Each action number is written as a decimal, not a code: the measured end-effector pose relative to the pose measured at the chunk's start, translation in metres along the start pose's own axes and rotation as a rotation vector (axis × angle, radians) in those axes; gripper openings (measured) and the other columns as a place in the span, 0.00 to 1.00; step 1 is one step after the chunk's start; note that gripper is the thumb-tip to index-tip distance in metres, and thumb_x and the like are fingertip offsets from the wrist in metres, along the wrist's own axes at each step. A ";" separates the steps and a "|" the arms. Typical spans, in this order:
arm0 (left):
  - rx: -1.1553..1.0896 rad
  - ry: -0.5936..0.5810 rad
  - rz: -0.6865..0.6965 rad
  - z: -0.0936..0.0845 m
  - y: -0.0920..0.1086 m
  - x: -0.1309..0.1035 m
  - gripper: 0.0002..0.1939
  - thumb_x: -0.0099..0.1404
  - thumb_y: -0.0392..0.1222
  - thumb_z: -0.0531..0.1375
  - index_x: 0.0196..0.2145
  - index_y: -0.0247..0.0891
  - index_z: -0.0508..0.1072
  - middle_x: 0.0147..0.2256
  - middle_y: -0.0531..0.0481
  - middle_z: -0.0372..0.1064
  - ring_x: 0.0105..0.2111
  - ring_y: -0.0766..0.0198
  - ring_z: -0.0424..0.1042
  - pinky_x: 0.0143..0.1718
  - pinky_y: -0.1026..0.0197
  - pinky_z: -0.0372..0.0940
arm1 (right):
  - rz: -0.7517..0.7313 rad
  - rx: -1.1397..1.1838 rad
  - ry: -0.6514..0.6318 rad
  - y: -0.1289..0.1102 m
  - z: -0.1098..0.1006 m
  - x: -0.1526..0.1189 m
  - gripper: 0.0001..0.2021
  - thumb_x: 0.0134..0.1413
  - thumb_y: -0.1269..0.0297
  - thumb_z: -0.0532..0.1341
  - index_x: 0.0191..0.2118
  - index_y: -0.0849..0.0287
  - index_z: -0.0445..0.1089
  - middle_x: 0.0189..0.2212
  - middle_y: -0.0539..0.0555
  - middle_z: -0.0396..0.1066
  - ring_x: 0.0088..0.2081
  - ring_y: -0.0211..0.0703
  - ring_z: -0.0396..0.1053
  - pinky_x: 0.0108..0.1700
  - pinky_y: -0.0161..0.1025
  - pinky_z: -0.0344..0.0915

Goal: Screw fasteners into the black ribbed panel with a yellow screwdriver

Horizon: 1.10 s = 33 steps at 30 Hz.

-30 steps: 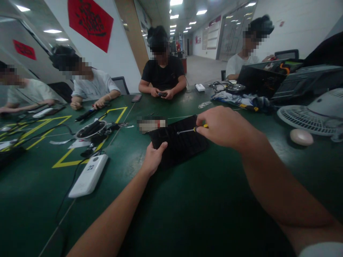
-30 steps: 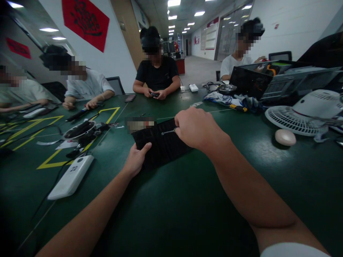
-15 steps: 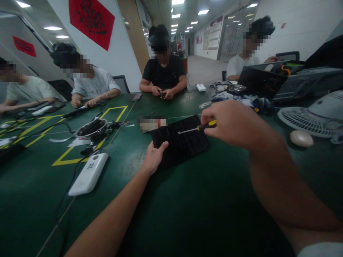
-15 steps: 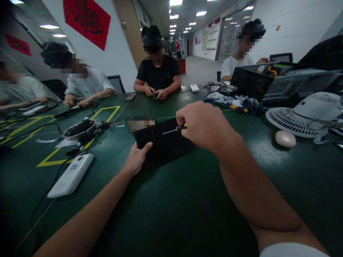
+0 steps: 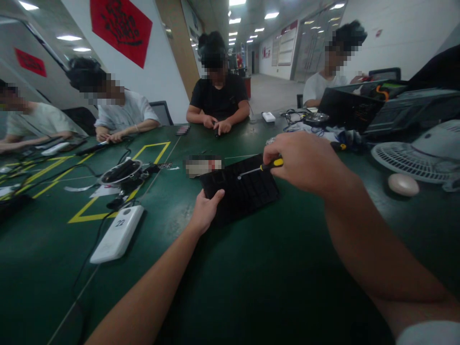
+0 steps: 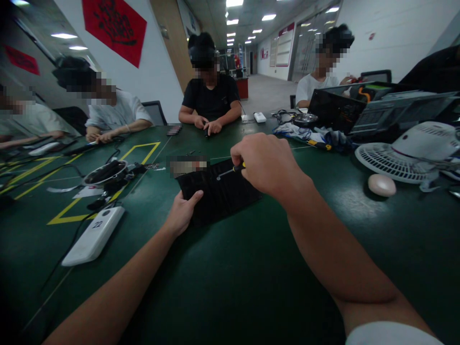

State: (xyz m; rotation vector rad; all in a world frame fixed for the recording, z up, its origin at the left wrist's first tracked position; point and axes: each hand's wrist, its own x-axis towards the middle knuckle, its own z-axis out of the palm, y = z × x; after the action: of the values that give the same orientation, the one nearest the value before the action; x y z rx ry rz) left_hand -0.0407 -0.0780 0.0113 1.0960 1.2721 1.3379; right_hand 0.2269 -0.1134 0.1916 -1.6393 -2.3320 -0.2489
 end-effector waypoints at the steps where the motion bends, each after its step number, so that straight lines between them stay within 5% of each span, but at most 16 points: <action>1: -0.005 -0.004 0.005 0.000 0.000 0.000 0.31 0.56 0.53 0.78 0.52 0.37 0.79 0.53 0.37 0.82 0.54 0.42 0.81 0.63 0.36 0.72 | -0.004 0.000 0.004 0.000 0.000 0.000 0.10 0.56 0.71 0.67 0.41 0.51 0.83 0.45 0.56 0.80 0.45 0.55 0.74 0.36 0.45 0.52; 33: -0.024 -0.005 -0.016 0.001 0.004 -0.002 0.30 0.56 0.50 0.78 0.52 0.38 0.79 0.52 0.38 0.83 0.52 0.44 0.82 0.61 0.37 0.73 | -0.068 -0.015 0.002 -0.001 0.008 0.003 0.12 0.57 0.71 0.65 0.42 0.50 0.84 0.45 0.56 0.79 0.43 0.53 0.73 0.38 0.44 0.56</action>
State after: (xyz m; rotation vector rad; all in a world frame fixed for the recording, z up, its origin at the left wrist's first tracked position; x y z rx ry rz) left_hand -0.0395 -0.0798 0.0156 1.0701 1.2550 1.3347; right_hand 0.2241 -0.1083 0.1853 -1.5677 -2.3923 -0.2825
